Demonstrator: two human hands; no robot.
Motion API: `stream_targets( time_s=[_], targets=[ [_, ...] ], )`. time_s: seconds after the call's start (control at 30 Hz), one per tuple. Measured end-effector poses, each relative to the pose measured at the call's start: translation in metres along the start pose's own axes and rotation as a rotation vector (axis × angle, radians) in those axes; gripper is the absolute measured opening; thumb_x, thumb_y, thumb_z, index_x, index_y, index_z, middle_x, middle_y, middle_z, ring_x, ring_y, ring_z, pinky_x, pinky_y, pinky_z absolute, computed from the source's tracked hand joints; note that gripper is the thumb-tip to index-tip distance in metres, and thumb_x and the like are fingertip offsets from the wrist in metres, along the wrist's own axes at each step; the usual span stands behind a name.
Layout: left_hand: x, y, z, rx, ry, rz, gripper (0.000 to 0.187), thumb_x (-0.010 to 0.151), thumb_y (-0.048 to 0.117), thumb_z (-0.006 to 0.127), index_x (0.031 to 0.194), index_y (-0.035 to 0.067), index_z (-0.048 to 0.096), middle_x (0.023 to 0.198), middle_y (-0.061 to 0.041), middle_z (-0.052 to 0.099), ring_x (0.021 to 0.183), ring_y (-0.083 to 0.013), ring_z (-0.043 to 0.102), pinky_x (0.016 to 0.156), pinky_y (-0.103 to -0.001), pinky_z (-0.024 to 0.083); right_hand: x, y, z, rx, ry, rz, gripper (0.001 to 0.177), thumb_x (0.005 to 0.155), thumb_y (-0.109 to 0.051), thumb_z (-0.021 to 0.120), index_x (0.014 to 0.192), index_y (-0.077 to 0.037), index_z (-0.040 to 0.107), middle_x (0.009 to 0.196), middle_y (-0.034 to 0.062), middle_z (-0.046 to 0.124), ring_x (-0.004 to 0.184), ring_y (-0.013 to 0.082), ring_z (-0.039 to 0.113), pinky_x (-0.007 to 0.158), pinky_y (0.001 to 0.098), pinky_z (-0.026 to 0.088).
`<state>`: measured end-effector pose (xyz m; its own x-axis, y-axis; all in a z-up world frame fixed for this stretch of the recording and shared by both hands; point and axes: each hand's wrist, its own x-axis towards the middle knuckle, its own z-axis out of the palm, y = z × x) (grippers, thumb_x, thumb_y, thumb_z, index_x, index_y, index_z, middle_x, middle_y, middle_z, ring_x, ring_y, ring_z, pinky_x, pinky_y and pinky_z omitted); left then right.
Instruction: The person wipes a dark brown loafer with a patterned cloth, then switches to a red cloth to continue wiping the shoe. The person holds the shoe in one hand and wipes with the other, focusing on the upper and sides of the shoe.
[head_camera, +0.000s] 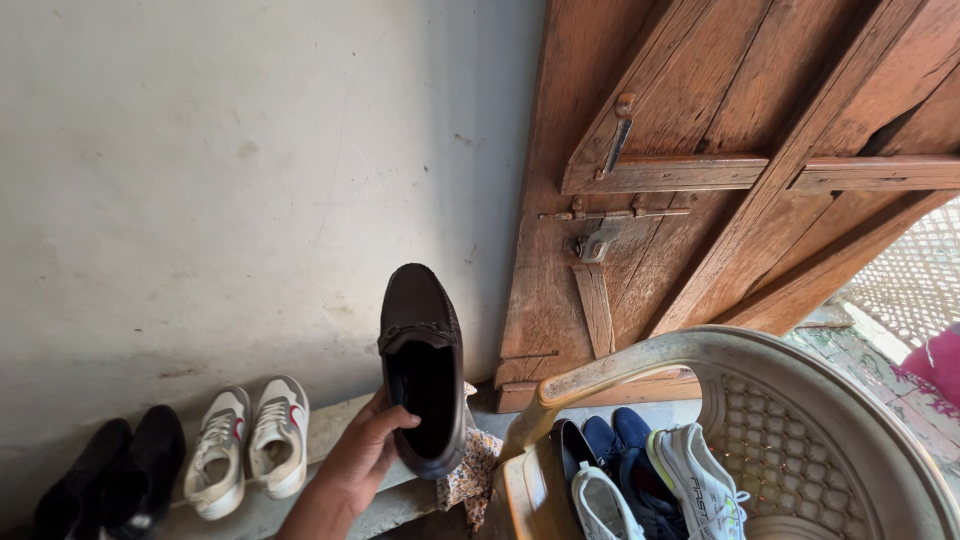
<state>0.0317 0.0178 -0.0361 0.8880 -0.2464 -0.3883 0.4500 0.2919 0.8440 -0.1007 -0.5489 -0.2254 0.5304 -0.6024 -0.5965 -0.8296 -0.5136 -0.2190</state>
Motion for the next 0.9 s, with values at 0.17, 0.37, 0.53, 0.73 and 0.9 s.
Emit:
stream_targets(
  time_s=[0.17,0.37,0.53,0.73,0.9],
  targets=[
    [0.004,-0.008,-0.009,0.005,-0.01,0.022,0.07,0.069,0.013,0.072,0.138,0.014,0.061,0.116,-0.005,0.07,0.11,-0.0203,0.062,0.097,-0.035,0.046,0.029,0.0,0.004,0.095,0.029,0.049,0.04,0.079,-0.037,0.085,0.111,-0.012,0.08,0.113,0.0019,0.077,0.107,0.0137,0.069,0.094,0.0276,0.051],
    [0.003,-0.009,-0.015,0.024,0.026,0.016,0.068,0.071,0.012,0.071,0.138,0.015,0.061,0.117,-0.002,0.068,0.11,-0.0179,0.06,0.097,-0.035,0.044,0.032,0.025,0.035,0.222,0.054,0.117,0.04,0.081,-0.035,0.085,0.112,-0.011,0.079,0.112,0.002,0.077,0.104,0.0131,0.069,0.09,0.0269,0.051],
    [0.001,-0.008,-0.007,0.004,-0.032,0.036,0.063,0.073,0.01,0.069,0.136,0.013,0.062,0.119,0.0,0.068,0.114,-0.0157,0.059,0.1,-0.033,0.043,0.026,0.042,0.053,0.349,0.102,0.178,0.039,0.083,-0.033,0.086,0.113,-0.009,0.078,0.111,0.0021,0.077,0.101,0.0126,0.069,0.087,0.0264,0.052],
    [-0.002,0.001,0.01,-0.017,-0.075,0.014,0.062,0.074,0.01,0.069,0.136,0.013,0.062,0.12,0.0,0.068,0.115,-0.0159,0.059,0.101,-0.034,0.042,0.001,0.052,0.055,0.602,0.231,0.213,0.039,0.085,-0.03,0.086,0.115,-0.008,0.076,0.111,0.0022,0.076,0.098,0.012,0.069,0.083,0.0257,0.052],
    [-0.012,0.016,0.022,0.003,-0.049,-0.026,0.065,0.074,0.01,0.069,0.138,0.017,0.062,0.122,0.003,0.066,0.118,-0.0125,0.056,0.104,-0.031,0.038,-0.024,0.049,0.041,0.982,0.442,0.184,0.039,0.086,-0.028,0.086,0.116,-0.006,0.075,0.11,0.0022,0.076,0.095,0.0115,0.069,0.079,0.0251,0.052]
  ],
)
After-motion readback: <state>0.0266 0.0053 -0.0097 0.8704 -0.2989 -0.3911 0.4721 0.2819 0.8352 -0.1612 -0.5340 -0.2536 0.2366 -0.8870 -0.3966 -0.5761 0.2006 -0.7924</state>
